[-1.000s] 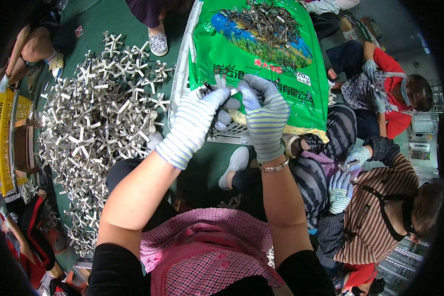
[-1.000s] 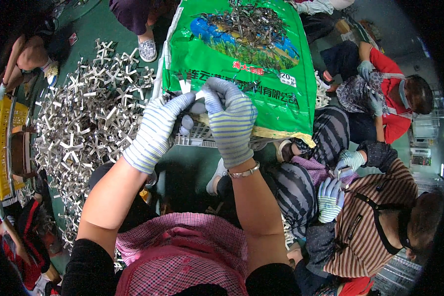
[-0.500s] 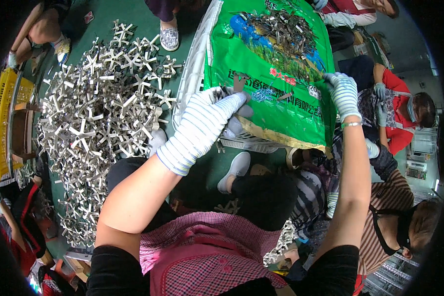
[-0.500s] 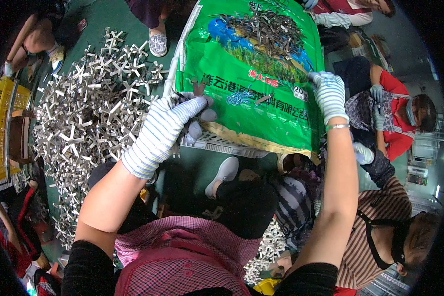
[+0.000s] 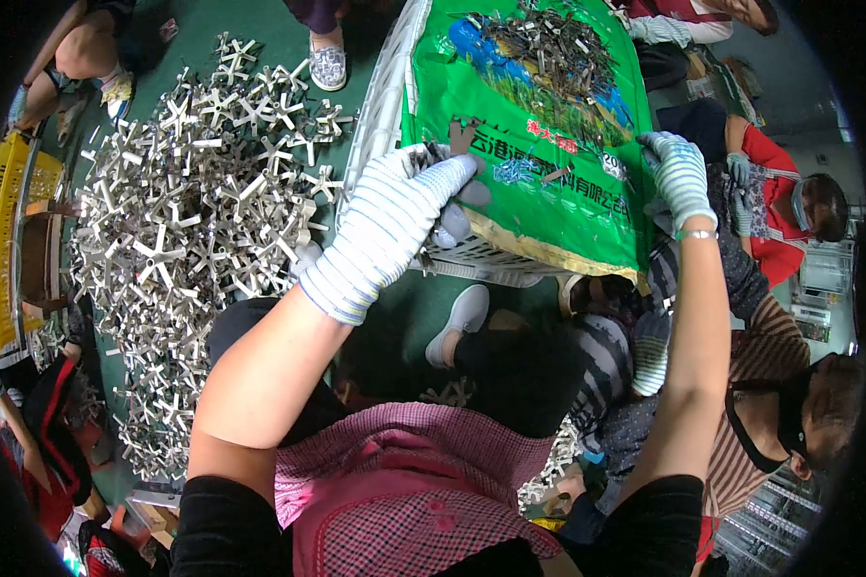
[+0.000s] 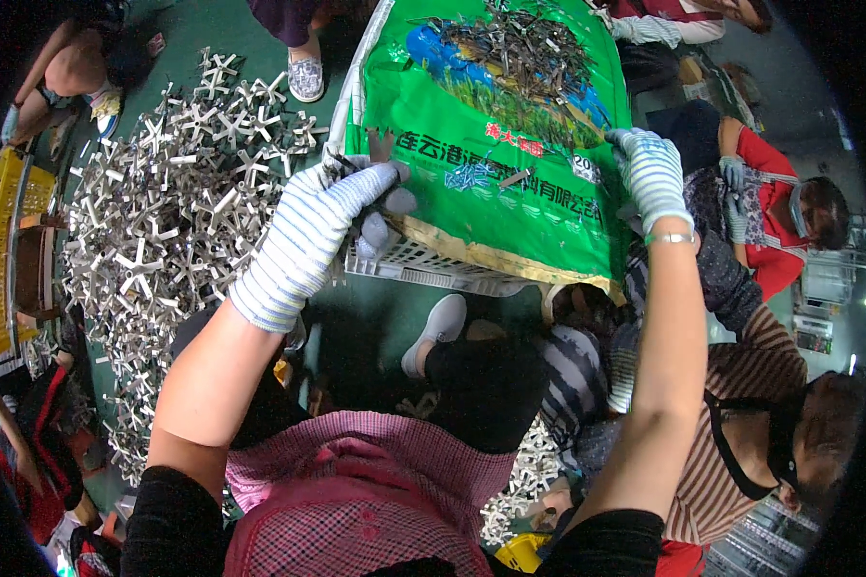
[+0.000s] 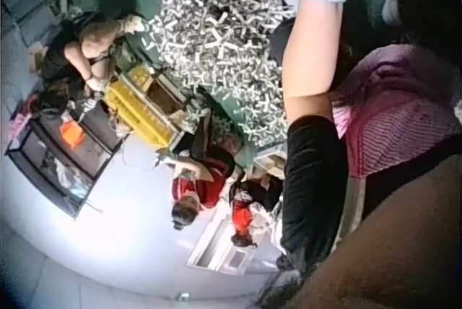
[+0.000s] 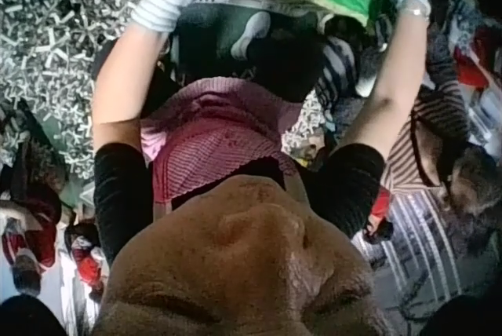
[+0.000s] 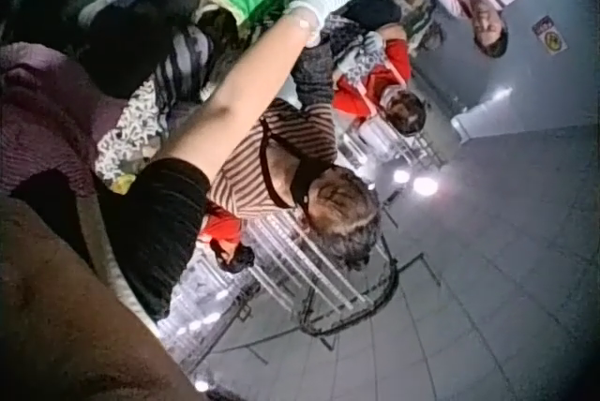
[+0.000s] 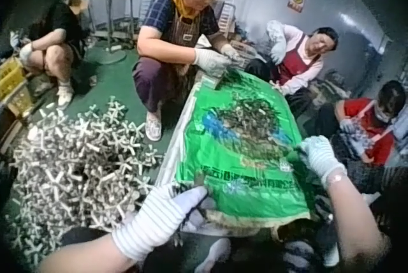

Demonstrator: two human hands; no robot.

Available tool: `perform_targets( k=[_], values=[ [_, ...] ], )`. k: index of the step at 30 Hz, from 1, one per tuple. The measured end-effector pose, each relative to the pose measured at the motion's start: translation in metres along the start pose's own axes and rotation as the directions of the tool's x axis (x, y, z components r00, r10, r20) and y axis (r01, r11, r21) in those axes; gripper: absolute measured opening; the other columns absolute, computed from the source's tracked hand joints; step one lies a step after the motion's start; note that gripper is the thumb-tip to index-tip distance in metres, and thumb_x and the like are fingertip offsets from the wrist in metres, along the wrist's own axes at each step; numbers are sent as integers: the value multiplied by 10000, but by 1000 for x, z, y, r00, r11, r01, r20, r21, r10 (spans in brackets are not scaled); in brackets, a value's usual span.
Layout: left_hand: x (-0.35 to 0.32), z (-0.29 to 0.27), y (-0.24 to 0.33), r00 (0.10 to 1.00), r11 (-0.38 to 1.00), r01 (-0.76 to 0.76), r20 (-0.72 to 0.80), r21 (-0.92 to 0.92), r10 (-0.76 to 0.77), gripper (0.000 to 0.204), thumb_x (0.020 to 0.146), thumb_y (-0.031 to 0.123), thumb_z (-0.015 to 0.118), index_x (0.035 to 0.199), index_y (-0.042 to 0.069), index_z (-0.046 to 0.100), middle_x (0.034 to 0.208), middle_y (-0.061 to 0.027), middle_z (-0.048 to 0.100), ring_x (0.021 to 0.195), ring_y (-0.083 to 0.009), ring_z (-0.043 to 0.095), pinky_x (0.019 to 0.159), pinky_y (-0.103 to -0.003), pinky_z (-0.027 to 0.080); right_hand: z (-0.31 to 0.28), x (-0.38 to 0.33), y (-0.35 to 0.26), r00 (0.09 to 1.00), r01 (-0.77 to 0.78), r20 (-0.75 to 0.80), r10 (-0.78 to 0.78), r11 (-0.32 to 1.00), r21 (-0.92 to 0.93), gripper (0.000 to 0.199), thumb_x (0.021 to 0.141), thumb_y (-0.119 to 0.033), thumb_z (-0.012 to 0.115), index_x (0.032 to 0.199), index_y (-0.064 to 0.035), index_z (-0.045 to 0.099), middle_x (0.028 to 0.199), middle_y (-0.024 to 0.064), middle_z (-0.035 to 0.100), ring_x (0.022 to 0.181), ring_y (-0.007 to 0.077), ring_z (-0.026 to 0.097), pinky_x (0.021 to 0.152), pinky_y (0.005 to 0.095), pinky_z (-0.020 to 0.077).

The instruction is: Sorting and assembling small plastic or rubber manufacturing components.

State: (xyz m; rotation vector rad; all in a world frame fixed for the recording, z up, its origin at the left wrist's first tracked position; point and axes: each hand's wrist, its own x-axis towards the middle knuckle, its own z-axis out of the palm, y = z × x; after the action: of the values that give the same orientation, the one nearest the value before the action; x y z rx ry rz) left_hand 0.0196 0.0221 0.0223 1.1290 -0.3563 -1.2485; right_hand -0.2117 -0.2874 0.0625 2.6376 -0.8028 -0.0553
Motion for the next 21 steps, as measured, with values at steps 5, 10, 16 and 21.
perform_targets(
  k=[5, 10, 16, 21],
  values=[
    [-2, -2, 4, 1000, 1000, -31, -1, 0, 31, 182, 887, 179, 602, 989, 30, 630, 751, -60, 663, 464, -49, 516, 411, -173, 390, -2, -43, -93, 937, -116, -124, 327, 624, 773, 224, 815, -184, 646, 1005, -70, 677, 933, 127, 681, 850, 244, 648, 797, 340, 487],
    [-7, -2, 2, 1000, 1000, -9, -18, -27, 8, 189, 884, 178, 604, 994, 27, 631, 754, -62, 665, 468, -49, 516, 412, -168, 384, 5, -67, -162, 805, -532, 300, 511, 399, 747, 228, 788, -248, 664, 913, -61, 700, 853, 128, 687, 785, 237, 654, 758, 343, 495],
    [-6, -4, 4, 999, 999, -33, -1, -5, 33, 194, 882, 176, 606, 1002, 26, 625, 761, -67, 663, 474, -50, 513, 416, -174, 386, 36, -62, -162, 918, -305, -18, 396, 736, 605, 210, 807, -201, 616, 991, -126, 684, 945, 148, 661, 895, 307, 621, 802, 400, 477],
    [-6, 4, 5, 1000, 998, -15, 7, -60, 15, 177, 881, 158, 603, 996, 24, 617, 762, -72, 660, 475, -50, 499, 417, -175, 382, 42, -52, -159, 954, -214, -80, 290, 841, 497, 187, 790, -210, 635, 955, -141, 689, 885, 136, 656, 845, 304, 621, 769, 409, 480]
  ],
)
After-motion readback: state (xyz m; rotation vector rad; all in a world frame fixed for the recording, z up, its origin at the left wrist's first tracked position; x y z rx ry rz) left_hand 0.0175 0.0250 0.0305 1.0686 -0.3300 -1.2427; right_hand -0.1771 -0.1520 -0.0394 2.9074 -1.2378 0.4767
